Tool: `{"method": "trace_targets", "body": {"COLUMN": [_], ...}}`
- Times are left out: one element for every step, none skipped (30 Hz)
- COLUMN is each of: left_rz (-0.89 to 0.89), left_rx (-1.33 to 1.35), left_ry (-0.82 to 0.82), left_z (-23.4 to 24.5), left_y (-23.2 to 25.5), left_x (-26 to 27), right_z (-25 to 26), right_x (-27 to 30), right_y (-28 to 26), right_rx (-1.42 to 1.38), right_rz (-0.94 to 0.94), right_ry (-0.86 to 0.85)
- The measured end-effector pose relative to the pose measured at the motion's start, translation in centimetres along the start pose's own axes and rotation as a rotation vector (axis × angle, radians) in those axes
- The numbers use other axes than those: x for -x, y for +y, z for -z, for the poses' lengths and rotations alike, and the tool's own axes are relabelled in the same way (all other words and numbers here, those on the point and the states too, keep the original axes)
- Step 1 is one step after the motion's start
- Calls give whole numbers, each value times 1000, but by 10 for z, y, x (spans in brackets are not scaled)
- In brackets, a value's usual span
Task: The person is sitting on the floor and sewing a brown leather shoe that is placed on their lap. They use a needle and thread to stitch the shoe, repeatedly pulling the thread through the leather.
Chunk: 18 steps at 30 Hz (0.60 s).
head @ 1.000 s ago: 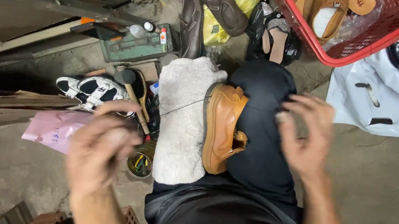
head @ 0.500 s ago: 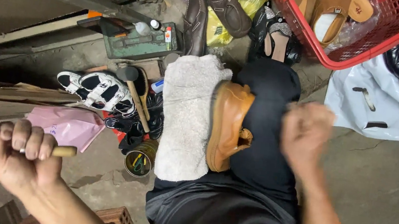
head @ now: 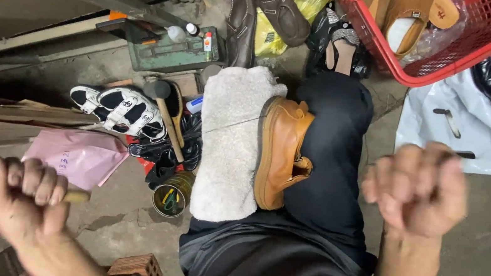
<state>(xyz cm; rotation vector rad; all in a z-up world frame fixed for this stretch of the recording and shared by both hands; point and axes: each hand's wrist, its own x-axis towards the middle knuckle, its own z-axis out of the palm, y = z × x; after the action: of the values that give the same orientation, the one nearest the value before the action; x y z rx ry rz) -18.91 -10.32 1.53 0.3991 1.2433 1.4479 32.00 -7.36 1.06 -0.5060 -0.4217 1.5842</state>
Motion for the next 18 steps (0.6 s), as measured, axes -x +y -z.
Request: {"method": "trace_targets", "body": {"left_rz": [-3, -27, -47, -49, -44, -28, -27, -195, -370, -370, -190, 0, -1, -161, -308, -304, -386, -465], "left_rx": [3, -226, -454, -453, -781, -1103, -1106, -1314, -1514, -1515, -1690, -1857, -1852, -1678, -1488, -1481, -1341, -1194], "left_ry": [0, 34, 69, 69, 335, 607, 605, 605, 586, 579, 604, 623, 621, 420, 230, 231, 78, -72], "left_z": [7, 15, 23, 33, 44, 55, 100, 144, 188, 194, 200, 206, 158, 111, 63, 17, -32, -84], "left_y": [3, 5, 8, 5, 4, 2, -6, -14, -24, -34, -45, -55, -63, -70, -78, -89, -97, -101], "left_x": [5, 11, 15, 15, 19, 23, 21, 20, 18, 11, 3, -6, -6, -7, -5, -9, -8, 0], "right_z": [1, 3, 4, 6, 8, 10, 8, 7, 5, 3, 1, -2, 1, 4, 7, 7, 7, 7], "right_x": [-4, -7, -11, -9, -7, -5, -5, -4, -2, -1, -3, -4, -3, -3, -3, -5, -7, -9], "right_y": [4, 9, 14, 18, 22, 26, 32, 38, 43, 47, 50, 54, 55, 56, 56, 57, 59, 60], "right_rx": [1, 179, 355, 356, 701, 1044, 1043, 1122, 1204, 1205, 1284, 1362, 1367, 1443, 1518, 1525, 1527, 1528], "right_rz": [0, -12, -23, -23, -57, -94, -95, -136, -176, -176, -145, -114, -112, -72, -37, -39, 23, 86], "right_ry": [-4, -16, -24, -26, 51, 128, 132, 114, 97, 103, 32, -40, -41, -132, -230, -234, -232, -230]}}
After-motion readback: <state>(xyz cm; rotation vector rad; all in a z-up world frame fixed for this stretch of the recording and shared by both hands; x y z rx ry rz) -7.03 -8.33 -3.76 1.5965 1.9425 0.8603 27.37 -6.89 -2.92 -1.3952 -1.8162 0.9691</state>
